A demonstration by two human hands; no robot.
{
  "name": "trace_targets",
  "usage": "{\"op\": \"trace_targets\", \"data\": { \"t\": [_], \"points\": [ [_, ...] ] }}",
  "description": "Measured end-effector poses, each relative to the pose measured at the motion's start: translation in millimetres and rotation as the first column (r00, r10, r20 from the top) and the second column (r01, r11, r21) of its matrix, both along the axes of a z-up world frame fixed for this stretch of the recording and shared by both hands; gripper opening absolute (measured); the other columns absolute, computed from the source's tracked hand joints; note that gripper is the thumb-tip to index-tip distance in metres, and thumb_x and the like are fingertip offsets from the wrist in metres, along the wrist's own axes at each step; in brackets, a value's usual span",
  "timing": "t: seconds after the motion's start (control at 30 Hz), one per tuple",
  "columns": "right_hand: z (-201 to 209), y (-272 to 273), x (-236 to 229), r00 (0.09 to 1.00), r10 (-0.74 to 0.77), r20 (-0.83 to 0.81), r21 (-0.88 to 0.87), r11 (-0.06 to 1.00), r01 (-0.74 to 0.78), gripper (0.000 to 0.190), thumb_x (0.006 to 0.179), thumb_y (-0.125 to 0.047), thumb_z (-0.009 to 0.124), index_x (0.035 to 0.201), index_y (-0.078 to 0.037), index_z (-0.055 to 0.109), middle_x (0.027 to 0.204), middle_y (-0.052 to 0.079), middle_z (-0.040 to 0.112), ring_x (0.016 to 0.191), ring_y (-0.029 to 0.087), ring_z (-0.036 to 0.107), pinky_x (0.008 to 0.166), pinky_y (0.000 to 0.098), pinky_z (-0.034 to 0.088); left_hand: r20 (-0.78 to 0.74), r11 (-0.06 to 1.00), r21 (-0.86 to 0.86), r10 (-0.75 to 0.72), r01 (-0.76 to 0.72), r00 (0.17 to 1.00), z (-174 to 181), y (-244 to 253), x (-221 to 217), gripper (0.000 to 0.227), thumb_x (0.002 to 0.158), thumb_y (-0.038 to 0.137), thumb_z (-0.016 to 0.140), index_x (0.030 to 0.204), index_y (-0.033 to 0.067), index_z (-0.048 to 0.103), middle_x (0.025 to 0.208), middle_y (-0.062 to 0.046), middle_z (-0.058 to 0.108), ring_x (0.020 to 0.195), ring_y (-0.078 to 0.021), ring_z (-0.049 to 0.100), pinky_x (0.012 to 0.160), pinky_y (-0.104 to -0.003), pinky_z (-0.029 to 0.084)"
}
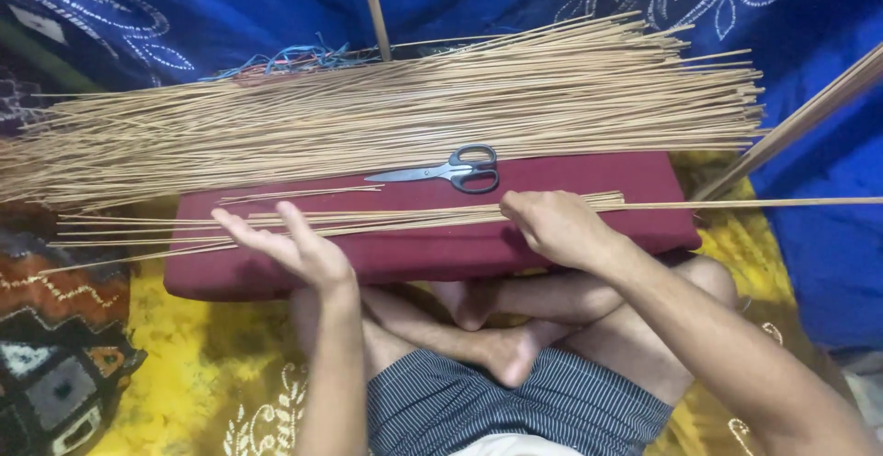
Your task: Sorting, aligning, and cutting thin wooden sticks to a uniform length using scissors on a padded surface.
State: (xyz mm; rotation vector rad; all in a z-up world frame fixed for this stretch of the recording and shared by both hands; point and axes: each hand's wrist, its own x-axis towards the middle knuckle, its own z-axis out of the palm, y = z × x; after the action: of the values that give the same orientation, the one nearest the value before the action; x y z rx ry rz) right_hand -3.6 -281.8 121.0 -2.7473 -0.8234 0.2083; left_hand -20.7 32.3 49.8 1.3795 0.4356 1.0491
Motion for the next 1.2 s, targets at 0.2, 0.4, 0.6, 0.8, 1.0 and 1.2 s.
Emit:
{"op": "trace_targets", "data": {
  "t": [0.2, 0.4, 0.6, 0.8, 1.0, 1.2],
  "points": [
    [-5.0, 22.8, -4.0, 0.994, 0.077, 0.072, -0.028, 0.997, -0.075, 0.014, 0.102, -0.02, 0.042, 0.106, -0.016, 0.055, 0.088, 0.01, 0.069, 0.088, 0.038, 0.073, 0.07, 0.0544, 0.059, -0.505, 0.114, 0.835, -0.23, 0.538, 0.832, 35.7, -88.8, -25.0, 0.032, 0.104, 0.026, 0.053, 0.131, 0.0139, 0.066, 0.111, -0.005, 0.072, 0.117, -0.0235, 0.068, 0.117, -0.053, 0.033],
    [5.1, 11.8, -11.3, 0.996, 0.075, 0.053, -0.001, 0.997, -0.075, 0.019, 0.103, -0.022, 0.041, 0.1, -0.013, 0.057, 0.085, 0.011, 0.069, 0.088, 0.038, 0.073, 0.071, 0.0523, 0.059, -0.541, -0.112, 0.841, -0.137, 0.529, 0.83, 21.5, -77.3, -10.8, 0.026, 0.081, 0.011, 0.061, 0.105, 0.0171, 0.066, 0.084, 0.0, 0.063, 0.081, -0.0235, 0.065, 0.073, -0.041, 0.049],
    [-14.9, -57.1, 8.5, 0.981, -0.023, 0.192, -0.018, 0.999, 0.027, 0.016, 0.103, -0.023, 0.046, 0.099, -0.012, 0.057, 0.085, 0.015, 0.067, 0.092, 0.039, 0.072, 0.075, 0.0515, 0.057, -0.552, -0.01, 0.834, -0.026, 0.552, 0.834, 29.8, -9.1, -10.9, 0.015, 0.091, 0.014, 0.062, 0.105, 0.017, 0.069, 0.084, -0.003, 0.064, 0.082, -0.0268, 0.066, 0.072, -0.042, 0.048],
    [-19.1, -30.5, -2.0, 0.981, 0.016, 0.193, 0.008, 1.0, -0.018, 0.015, 0.102, -0.022, 0.047, 0.096, -0.012, 0.058, 0.085, 0.013, 0.067, 0.089, 0.037, 0.072, 0.074, 0.05, 0.056, -0.554, -0.033, 0.831, -0.14, 0.555, 0.821, 38.5, -58.5, -12.5, 0.03, 0.102, 0.035, 0.055, 0.119, 0.0141, 0.069, 0.09, -0.005, 0.067, 0.086, -0.0261, 0.069, 0.077, -0.042, 0.05],
    [-17.1, 0.1, -13.9, 0.979, 0.053, 0.196, 0.036, 0.997, -0.061, 0.015, 0.1, -0.022, 0.045, 0.094, -0.016, 0.057, 0.083, 0.005, 0.064, 0.085, 0.031, 0.071, 0.072, 0.0445, 0.054, -0.492, -0.063, 0.87, -0.191, 0.49, 0.849, 19.6, -101.9, -7.4, 0.011, 0.091, 0.021, 0.062, 0.098, 0.0149, 0.068, 0.082, -0.002, 0.063, 0.079, -0.0247, 0.068, 0.071, -0.039, 0.05],
    [-26.7, -58.8, 1.2, 0.927, 0.001, 0.375, -0.092, 0.995, 0.036, 0.014, 0.101, -0.027, 0.051, 0.096, -0.016, 0.058, 0.082, 0.004, 0.062, 0.087, 0.028, 0.071, 0.073, 0.0432, 0.052, -0.53, -0.009, 0.848, -0.036, 0.531, 0.847, 22.1, -39.6, -8.8, 0.013, 0.101, 0.026, 0.06, 0.096, 0.0175, 0.069, 0.078, -0.001, 0.061, 0.077, -0.0244, 0.068, 0.07, -0.039, 0.051]
  ]
}}
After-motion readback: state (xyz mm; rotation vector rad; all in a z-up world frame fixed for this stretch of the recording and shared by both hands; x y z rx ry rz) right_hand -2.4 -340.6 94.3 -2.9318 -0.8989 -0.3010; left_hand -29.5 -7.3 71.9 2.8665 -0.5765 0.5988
